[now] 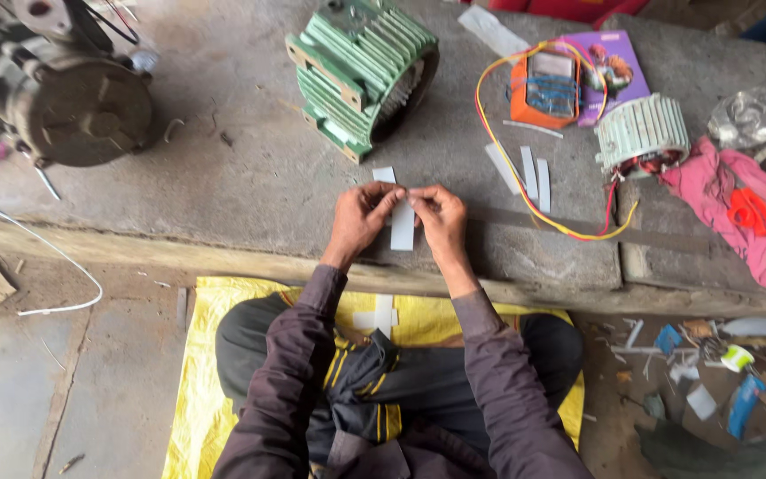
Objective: The person sits on a mat and repeatedly folds small white rectangular strips of material by hand. They handle the strips one at a time, folding them into smaller shapes and stacking them on the floor. A green electric motor and other workshop items are visible nearby.
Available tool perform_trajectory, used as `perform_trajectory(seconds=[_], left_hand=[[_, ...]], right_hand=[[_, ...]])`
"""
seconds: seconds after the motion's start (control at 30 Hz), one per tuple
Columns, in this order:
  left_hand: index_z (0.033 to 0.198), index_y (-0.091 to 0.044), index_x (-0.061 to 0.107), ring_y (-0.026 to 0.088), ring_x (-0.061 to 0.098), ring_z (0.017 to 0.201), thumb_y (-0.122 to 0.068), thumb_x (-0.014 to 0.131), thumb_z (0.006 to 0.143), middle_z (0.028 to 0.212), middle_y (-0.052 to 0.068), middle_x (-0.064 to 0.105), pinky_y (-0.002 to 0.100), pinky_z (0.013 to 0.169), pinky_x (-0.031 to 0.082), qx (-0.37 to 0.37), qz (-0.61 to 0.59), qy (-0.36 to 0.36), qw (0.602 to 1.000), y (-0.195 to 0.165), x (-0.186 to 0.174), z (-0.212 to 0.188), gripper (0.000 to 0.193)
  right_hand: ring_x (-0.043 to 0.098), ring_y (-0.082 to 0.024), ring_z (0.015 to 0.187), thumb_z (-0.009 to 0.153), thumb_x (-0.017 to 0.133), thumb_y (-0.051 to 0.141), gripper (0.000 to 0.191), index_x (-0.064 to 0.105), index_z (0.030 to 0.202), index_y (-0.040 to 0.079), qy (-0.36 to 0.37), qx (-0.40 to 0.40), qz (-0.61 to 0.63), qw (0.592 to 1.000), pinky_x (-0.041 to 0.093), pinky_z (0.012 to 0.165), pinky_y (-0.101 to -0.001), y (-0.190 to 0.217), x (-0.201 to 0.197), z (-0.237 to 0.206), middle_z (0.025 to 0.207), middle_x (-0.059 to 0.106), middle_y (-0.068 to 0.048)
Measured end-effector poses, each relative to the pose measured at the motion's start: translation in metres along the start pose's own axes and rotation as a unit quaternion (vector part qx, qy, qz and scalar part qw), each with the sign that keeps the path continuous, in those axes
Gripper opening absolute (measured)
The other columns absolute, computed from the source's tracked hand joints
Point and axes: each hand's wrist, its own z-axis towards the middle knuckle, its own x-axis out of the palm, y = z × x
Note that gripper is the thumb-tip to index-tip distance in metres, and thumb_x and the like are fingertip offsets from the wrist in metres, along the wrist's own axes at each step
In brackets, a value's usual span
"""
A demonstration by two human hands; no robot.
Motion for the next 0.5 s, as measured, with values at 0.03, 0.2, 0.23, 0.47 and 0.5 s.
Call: perform_trajectory(seconds=[0.03,0.2,0.23,0.47,0.5], left_hand=[[0.106,-0.002,0.078,0.008,0.069,0.071,-0.028,0.075,0.096,0.081,0.006,0.078,0.027,0.063,0.056,0.015,-0.014,-0.002,1.000,0.001,0.000,0.000,0.028],[0.108,0.000,0.077,0.007,0.069,0.076,-0.020,0.075,0.095,0.085,0.006,0.078,0.026,0.067,0.057,0.024,-0.049,0.013,0.998,0.008,0.000,0.001,0.024],[0.108,0.000,0.077,0.007,0.070,0.076,-0.019,0.075,0.095,0.085,0.005,0.078,0.026,0.067,0.057,0.024,-0.050,0.016,0.998,0.009,0.000,0.002,0.023],[0.114,0.000,0.074,0.007,0.070,0.076,-0.016,0.073,0.095,0.088,0.006,0.079,0.026,0.066,0.057,0.014,-0.038,0.012,0.999,0.019,-0.001,0.007,0.025],[0.113,0.000,0.074,0.007,0.070,0.077,-0.015,0.073,0.095,0.088,0.006,0.079,0.026,0.067,0.057,0.020,-0.036,0.014,0.999,0.019,-0.001,0.008,0.024]], right_hand=[[0.061,-0.006,0.065,0.092,0.075,0.000,0.008,0.074,0.100,-0.002,-0.004,0.004,-0.020,1.000,0.049,0.057,-0.0214,-0.001,0.000,0.000,0.082,0.072,-0.004],[0.060,-0.005,0.066,0.092,0.073,-0.001,0.009,0.076,0.100,-0.002,-0.002,0.008,-0.007,1.000,0.049,0.059,-0.0209,-0.001,0.002,0.001,0.082,0.073,-0.002],[0.060,-0.005,0.067,0.092,0.073,-0.001,0.009,0.076,0.100,-0.001,0.000,0.004,-0.002,1.000,0.049,0.059,-0.0209,-0.001,0.002,0.001,0.083,0.074,-0.002],[0.066,-0.006,0.079,0.093,0.071,0.002,0.018,0.074,0.111,-0.002,0.054,0.025,-0.006,0.998,0.053,0.071,-0.0219,0.013,0.000,-0.001,0.092,0.075,-0.006],[0.068,-0.007,0.083,0.093,0.071,0.003,0.018,0.073,0.110,-0.002,0.055,0.024,0.013,0.998,0.055,0.075,-0.0220,0.015,0.001,0.000,0.095,0.076,-0.006]])
